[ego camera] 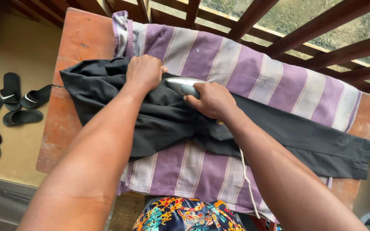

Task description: Iron a pair of dark trousers using an electric iron on an improvised ironing surface.

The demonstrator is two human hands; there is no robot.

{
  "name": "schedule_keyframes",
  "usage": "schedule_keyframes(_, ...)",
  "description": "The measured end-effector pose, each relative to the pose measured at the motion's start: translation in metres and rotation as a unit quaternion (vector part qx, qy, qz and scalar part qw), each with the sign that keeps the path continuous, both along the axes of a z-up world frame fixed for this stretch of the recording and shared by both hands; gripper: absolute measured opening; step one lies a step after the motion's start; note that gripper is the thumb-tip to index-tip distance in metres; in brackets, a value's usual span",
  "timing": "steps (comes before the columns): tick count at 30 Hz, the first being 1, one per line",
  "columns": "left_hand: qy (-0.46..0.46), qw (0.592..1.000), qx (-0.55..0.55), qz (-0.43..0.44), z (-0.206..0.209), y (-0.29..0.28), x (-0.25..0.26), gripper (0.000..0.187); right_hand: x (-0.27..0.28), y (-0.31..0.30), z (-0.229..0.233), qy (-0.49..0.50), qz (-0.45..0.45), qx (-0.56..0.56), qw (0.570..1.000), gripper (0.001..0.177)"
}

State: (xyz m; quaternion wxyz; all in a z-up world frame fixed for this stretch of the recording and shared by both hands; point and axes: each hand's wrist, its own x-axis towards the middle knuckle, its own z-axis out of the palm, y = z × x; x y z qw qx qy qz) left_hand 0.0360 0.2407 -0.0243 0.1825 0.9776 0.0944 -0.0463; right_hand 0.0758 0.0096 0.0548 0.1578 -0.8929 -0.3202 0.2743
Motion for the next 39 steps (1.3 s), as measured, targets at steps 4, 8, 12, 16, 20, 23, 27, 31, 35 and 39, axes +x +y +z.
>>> schedule_keyframes(4,0.041,0.998,0.027,0.041,0.011,0.002,-0.001,0.035,0.000,0.028,0.001,0.005,-0.021,-0.017,1.000,0.044)
schedule_keyframes(8,0.062,0.996,-0.013,0.055,0.028,0.014,-0.008,0.030,0.007,0.023,-0.008,-0.001,0.008,-0.006,1.000,0.045)
schedule_keyframes(12,0.093,0.995,-0.015,0.027,0.018,0.035,-0.015,0.023,0.017,-0.013,-0.005,-0.005,0.075,-0.053,0.996,0.048)
schedule_keyframes(16,0.063,0.997,0.003,0.039,0.006,0.039,-0.016,0.025,0.021,-0.029,0.008,0.042,0.043,-0.147,0.987,0.043)
schedule_keyframes(20,0.054,0.997,-0.002,0.055,-0.007,0.035,-0.016,0.024,0.016,-0.016,-0.004,0.013,0.065,-0.081,0.995,0.044)
schedule_keyframes(23,0.022,0.998,-0.012,0.051,-0.007,0.026,-0.014,0.018,0.008,0.016,-0.007,-0.008,0.049,-0.045,0.998,0.046)
schedule_keyframes(27,-0.211,0.976,0.050,0.031,0.004,-0.004,-0.019,0.017,0.000,0.044,-0.012,-0.020,-0.024,0.022,0.999,0.046)
schedule_keyframes(31,-0.219,0.970,-0.058,0.089,0.020,-0.044,-0.015,0.014,0.017,0.019,-0.015,0.036,0.051,-0.060,0.996,0.052)
schedule_keyframes(35,-0.214,0.956,-0.182,0.081,0.029,-0.091,-0.031,0.011,0.024,-0.052,-0.010,0.004,0.022,-0.048,0.999,0.047)
schedule_keyframes(39,-0.132,0.963,-0.230,0.042,0.042,-0.119,-0.044,0.019,0.032,-0.107,0.002,0.032,-0.019,-0.061,0.997,0.043)
